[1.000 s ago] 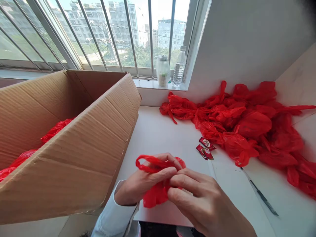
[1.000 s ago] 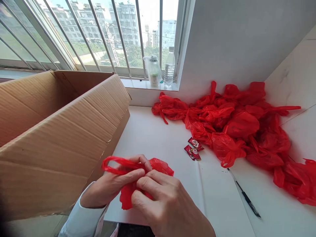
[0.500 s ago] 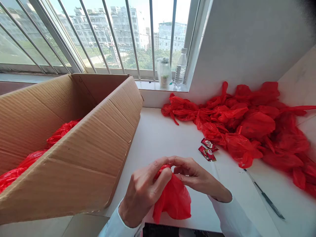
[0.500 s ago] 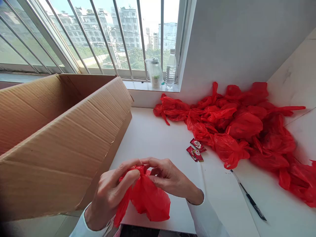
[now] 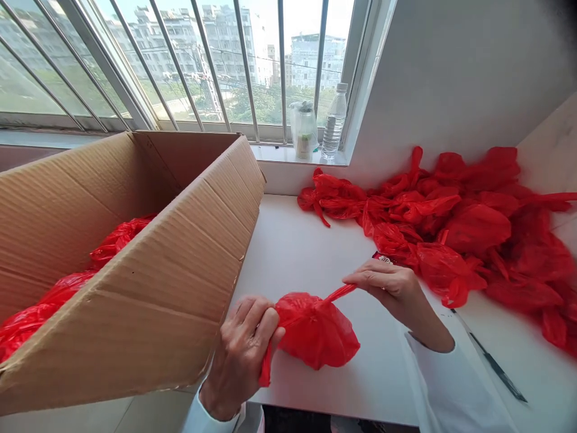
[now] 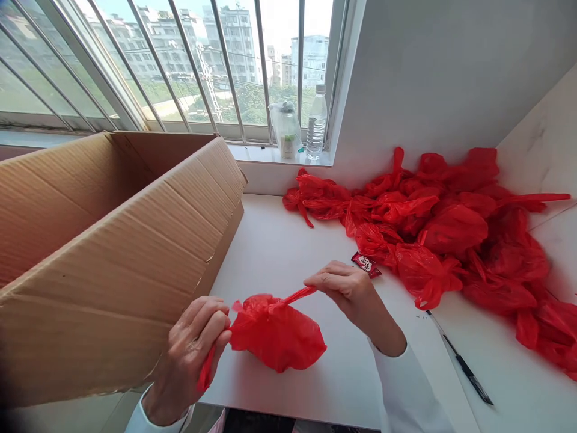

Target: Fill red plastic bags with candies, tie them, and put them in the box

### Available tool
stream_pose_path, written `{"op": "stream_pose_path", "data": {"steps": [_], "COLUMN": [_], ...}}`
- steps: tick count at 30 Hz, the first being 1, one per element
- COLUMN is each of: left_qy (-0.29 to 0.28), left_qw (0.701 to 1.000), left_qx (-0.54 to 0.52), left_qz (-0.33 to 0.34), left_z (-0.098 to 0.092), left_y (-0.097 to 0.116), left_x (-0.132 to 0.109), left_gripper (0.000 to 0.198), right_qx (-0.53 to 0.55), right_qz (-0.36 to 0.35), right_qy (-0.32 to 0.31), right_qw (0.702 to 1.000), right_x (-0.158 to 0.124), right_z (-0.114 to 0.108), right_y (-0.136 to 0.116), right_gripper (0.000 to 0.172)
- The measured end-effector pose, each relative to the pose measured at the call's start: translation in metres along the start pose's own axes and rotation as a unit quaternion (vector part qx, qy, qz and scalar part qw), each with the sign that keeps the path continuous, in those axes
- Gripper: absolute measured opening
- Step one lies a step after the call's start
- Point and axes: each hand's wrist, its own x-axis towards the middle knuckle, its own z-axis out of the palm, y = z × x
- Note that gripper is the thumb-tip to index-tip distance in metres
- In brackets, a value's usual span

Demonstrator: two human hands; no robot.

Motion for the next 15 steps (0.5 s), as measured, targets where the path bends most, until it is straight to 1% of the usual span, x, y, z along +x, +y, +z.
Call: {"op": "stream_pose_path", "data": {"steps": [1,2,3,4,6,7,9,10,11,12,13,14,15], "left_qy": [-0.018,-0.042,-0.075,-0.112,-0.177,-0.196,-0.199,-0.191,-0.183,-0.176,-0.173,-0.174,-0.174], "left_qw": [0.999,0.996,0.99,0.978,0.94,0.919,0.883,0.868,0.856,0.845,0.842,0.843,0.844], "left_qx": [0.003,-0.007,-0.034,-0.075,-0.174,-0.223,-0.315,-0.358,-0.393,-0.423,-0.43,-0.426,-0.417], "left_qz": [-0.035,-0.075,-0.117,-0.16,-0.234,-0.261,-0.286,-0.286,-0.282,-0.277,-0.274,-0.279,-0.287], "left_z": [0.004,0.008,0.011,0.015,0.021,0.023,0.026,0.027,0.028,0.029,0.029,0.029,0.028], "left_y": [-0.001,-0.002,-0.003,-0.004,-0.006,-0.007,-0.007,-0.007,-0.007,-0.006,-0.006,-0.007,-0.009], "left_x": [-0.009,-0.017,-0.025,-0.031,-0.04,-0.042,-0.046,-0.047,-0.049,-0.051,-0.053,-0.056,-0.059], "left_gripper": [0.019,0.021,0.024,0.027,0.029,0.03,0.033,0.037,0.043,0.048,0.054,0.051,0.044], "right_qx": [0.0,0.002,0.004,0.003,-0.012,-0.025,-0.043,-0.049,-0.058,-0.073,-0.092,-0.109,-0.12], "right_qz": [0.045,0.089,0.128,0.156,0.184,0.18,0.147,0.123,0.095,0.065,0.036,0.009,-0.013], "right_qy": [0.002,-0.01,-0.038,-0.074,-0.137,-0.153,-0.172,-0.186,-0.202,-0.212,-0.22,-0.224,-0.225], "right_qw": [0.999,0.996,0.991,0.985,0.973,0.971,0.973,0.974,0.973,0.972,0.971,0.969,0.967], "right_x": [-0.006,-0.012,-0.017,-0.021,-0.022,-0.02,-0.013,-0.01,-0.007,-0.004,-0.003,-0.001,0.002], "right_z": [-0.001,-0.001,-0.002,-0.003,-0.003,-0.001,0.008,0.017,0.028,0.04,0.052,0.063,0.071], "right_y": [0.015,0.029,0.04,0.046,0.044,0.036,0.012,-0.001,-0.013,-0.023,-0.03,-0.034,-0.036], "right_gripper": [0.022,0.022,0.023,0.024,0.025,0.031,0.053,0.064,0.07,0.073,0.07,0.059,0.042]}}
